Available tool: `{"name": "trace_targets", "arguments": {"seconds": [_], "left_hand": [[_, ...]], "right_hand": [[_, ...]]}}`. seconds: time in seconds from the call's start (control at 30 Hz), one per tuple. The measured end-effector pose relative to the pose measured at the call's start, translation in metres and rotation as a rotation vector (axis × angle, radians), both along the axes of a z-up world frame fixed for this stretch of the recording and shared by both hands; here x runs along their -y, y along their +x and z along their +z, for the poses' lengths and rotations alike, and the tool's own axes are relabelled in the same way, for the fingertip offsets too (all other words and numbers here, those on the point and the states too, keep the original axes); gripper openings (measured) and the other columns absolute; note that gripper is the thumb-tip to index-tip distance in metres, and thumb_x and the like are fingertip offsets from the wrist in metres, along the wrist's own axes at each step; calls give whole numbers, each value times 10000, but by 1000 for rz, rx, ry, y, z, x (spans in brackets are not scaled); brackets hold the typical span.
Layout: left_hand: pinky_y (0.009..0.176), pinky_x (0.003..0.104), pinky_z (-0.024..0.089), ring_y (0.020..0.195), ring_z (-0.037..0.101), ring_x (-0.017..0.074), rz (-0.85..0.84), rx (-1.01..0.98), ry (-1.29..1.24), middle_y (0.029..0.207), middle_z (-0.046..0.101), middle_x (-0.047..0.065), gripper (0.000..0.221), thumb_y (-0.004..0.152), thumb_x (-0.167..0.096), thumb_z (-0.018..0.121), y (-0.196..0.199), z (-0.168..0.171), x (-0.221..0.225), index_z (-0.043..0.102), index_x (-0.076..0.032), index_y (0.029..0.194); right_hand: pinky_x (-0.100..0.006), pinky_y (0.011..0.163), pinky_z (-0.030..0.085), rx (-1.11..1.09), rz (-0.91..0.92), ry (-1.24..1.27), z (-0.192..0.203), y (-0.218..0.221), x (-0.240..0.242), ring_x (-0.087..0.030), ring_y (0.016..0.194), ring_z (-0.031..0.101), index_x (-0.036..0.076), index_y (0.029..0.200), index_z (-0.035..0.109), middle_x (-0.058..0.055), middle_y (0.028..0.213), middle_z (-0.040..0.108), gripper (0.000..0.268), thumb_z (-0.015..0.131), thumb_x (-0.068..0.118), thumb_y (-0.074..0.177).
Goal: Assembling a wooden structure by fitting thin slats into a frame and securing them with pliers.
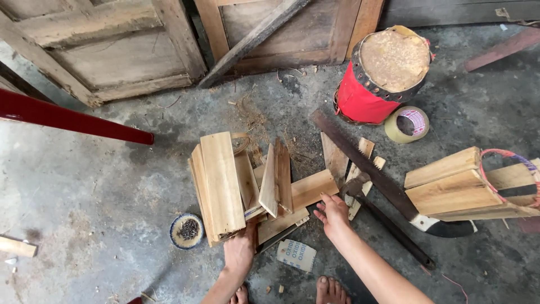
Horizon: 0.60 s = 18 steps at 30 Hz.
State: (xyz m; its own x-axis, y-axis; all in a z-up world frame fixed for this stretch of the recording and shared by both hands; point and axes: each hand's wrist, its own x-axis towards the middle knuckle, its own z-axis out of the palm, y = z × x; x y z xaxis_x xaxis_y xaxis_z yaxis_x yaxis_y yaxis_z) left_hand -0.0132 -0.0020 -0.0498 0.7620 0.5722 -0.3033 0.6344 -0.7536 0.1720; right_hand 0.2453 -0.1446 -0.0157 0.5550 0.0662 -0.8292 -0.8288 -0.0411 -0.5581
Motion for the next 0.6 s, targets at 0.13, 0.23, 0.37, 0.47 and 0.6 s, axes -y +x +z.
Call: {"name": "trace_targets", "arguments": {"seconds": [0.13, 0.23, 0.37, 0.47, 0.6], "left_hand": [[363, 395, 476, 382, 555, 227, -26, 195, 143, 543, 632, 121, 584, 875, -113, 589, -1, 11, 0, 517, -60, 1453], [343, 356, 455, 398, 522, 182, -28, 197, 141, 590, 618, 90, 564, 886, -92, 591, -2, 1, -1, 524, -108, 1446], [323, 333, 442, 385, 477, 171, -45, 200, 137, 560, 580, 70, 575, 921, -98, 582, -1, 7, 0, 478, -78, 1486], [333, 346, 432, 370, 473, 173, -55, 205, 135, 522, 580, 69, 589, 899, -85, 582, -4, -1, 0, 479, -30, 1477], [340, 294, 431, 364, 454, 140, -67, 141, 60, 466, 550, 31, 626, 857, -39, 579, -4, 8, 0, 474, 4, 1472]], "right_hand": [[-340, 763, 505, -154, -98, 90, 0, 8, -1, -186, 860, 549, 26, 1193, 635, -115, 1056, 608, 237, 649, 154, 995], [-306, 777, 527, -213, -90, 137, 12, 14, -3, -175, 861, 521, 40, 1209, 612, -96, 1041, 547, 223, 629, 116, 1001], [-325, 745, 535, -24, 65, 195, -1, 20, -2, -185, 859, 556, 19, 1083, 565, -106, 978, 575, 121, 595, 127, 1038], [-304, 687, 549, 83, 160, 180, -6, 26, -11, -164, 802, 570, 15, 1090, 592, -89, 936, 592, 113, 599, 116, 1038], [-297, 585, 540, 50, 298, 54, -36, 39, -10, -175, 724, 638, -3, 1003, 575, -104, 851, 614, 165, 657, 140, 1014]]}}
